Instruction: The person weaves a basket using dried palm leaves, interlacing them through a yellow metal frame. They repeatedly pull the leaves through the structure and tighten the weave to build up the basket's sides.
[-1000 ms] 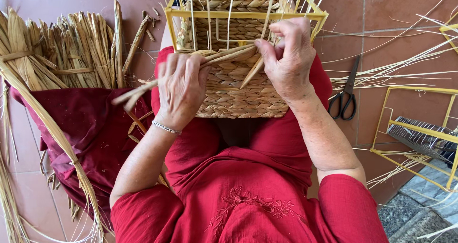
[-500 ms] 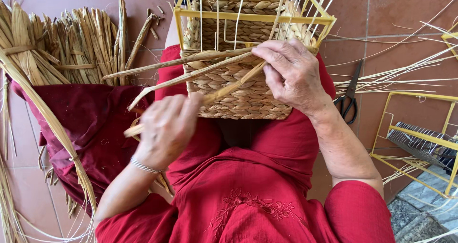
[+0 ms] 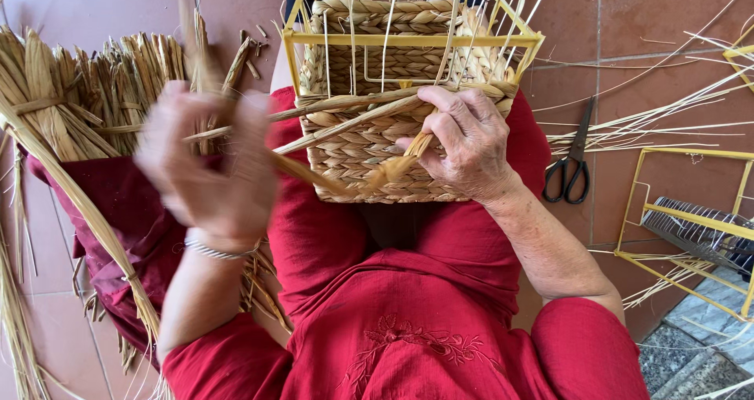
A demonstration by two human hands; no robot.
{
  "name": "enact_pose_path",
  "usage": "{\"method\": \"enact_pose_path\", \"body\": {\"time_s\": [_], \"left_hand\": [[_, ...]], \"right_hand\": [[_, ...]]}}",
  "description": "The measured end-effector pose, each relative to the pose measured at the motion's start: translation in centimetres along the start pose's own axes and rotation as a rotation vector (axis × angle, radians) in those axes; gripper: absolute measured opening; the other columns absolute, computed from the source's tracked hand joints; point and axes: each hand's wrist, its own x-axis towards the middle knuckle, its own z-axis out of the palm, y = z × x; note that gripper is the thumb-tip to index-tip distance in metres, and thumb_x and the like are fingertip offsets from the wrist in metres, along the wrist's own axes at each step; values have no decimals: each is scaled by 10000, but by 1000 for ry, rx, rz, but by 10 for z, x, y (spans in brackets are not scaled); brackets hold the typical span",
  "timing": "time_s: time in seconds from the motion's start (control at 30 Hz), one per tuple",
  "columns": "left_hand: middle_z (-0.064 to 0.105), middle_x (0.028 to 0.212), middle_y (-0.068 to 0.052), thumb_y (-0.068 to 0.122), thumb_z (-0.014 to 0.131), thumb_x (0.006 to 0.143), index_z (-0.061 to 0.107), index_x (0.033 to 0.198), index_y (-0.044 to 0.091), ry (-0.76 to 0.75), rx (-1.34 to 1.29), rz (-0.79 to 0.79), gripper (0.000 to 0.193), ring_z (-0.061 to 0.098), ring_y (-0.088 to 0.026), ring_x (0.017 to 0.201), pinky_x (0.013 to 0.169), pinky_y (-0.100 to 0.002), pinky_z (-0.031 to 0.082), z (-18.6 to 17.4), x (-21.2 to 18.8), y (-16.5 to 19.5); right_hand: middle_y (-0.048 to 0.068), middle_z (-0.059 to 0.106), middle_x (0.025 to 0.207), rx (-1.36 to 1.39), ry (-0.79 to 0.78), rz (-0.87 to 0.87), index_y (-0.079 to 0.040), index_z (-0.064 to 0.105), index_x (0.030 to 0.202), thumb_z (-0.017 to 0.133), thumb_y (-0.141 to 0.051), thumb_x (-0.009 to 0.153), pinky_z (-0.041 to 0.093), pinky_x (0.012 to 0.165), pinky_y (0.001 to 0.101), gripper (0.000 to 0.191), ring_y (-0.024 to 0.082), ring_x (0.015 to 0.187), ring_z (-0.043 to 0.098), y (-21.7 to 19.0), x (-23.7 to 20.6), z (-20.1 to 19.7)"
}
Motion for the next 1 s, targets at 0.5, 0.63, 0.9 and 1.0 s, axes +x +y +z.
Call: {"method": "enact_pose_path", "body": {"time_s": [0.5, 0.63, 0.9, 1.0], "left_hand": [[467, 1525, -238, 118, 644, 958, 584, 1314, -11, -574, -310, 87, 383, 495, -393, 1370, 1150, -528, 418, 102, -35, 63], [487, 1506, -247, 101, 651, 959, 572, 1323, -46, -623, -326, 55, 401, 493, -391, 1364, 1153, -476, 431, 98, -33, 63], [515, 1446, -297, 64, 646, 969, 508, 1366, -143, -602, -289, 164, 468, 523, -404, 1372, 1175, -474, 439, 95, -27, 57], [536, 1426, -283, 48, 644, 975, 506, 1372, -154, -604, -312, 194, 465, 544, -410, 1370, 1166, -481, 442, 93, -25, 58]], "right_hand": [[153, 646, 1368, -16, 53, 21, -33, 591, 939, 828, -254, 920, 596, 900, 355, 325, 269, 1058, 674, 2, -3, 5], [118, 646, 1379, -47, 74, 17, -47, 562, 915, 845, -274, 915, 582, 853, 334, 363, 234, 986, 638, 2, -4, 12], [89, 665, 1351, -107, 116, 6, -61, 612, 986, 820, -95, 898, 559, 848, 325, 229, 229, 1019, 621, 4, -9, 24], [68, 677, 1351, -132, 81, 15, -63, 615, 964, 806, -89, 898, 544, 845, 325, 204, 218, 1016, 622, 4, -9, 24]]}}
